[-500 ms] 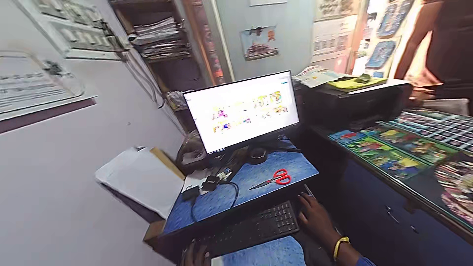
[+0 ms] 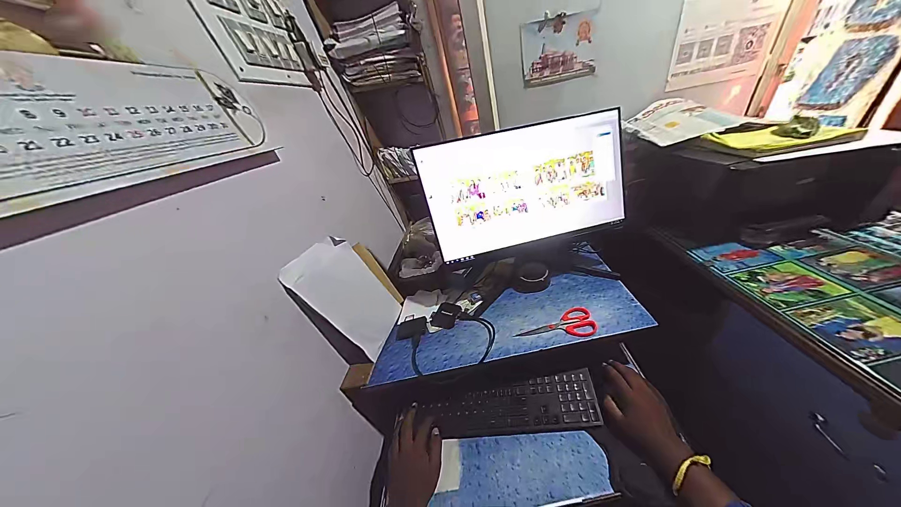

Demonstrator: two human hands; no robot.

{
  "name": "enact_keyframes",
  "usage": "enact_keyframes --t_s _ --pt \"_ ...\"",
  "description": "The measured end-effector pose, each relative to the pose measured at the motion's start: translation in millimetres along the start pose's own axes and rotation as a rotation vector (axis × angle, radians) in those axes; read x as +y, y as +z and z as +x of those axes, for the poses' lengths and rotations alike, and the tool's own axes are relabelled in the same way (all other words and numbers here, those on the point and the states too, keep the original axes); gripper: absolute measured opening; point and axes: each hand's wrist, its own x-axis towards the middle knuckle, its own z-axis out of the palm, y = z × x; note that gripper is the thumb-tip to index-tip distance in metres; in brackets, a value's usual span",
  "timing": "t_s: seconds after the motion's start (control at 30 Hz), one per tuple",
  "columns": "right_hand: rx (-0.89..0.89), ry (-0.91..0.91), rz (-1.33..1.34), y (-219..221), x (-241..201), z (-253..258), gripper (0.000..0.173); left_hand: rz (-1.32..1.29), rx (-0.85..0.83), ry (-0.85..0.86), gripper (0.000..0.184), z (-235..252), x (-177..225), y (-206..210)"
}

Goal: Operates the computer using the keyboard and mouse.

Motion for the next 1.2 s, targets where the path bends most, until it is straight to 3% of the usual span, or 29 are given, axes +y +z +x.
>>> enact_keyframes --t_s 0.7,1.2 --pt "-0.055 0.030 0.034 -8.7 -4.5 1.0 0.054 0.007 0.005 0.018 0.047 0.4 -0.2 2.1" --pt "0.007 -0.049 0.021 -3.7 2.2 -0.2 0.047 -0.003 -0.023 0.013 0.044 1.1 2.9 -1.8"
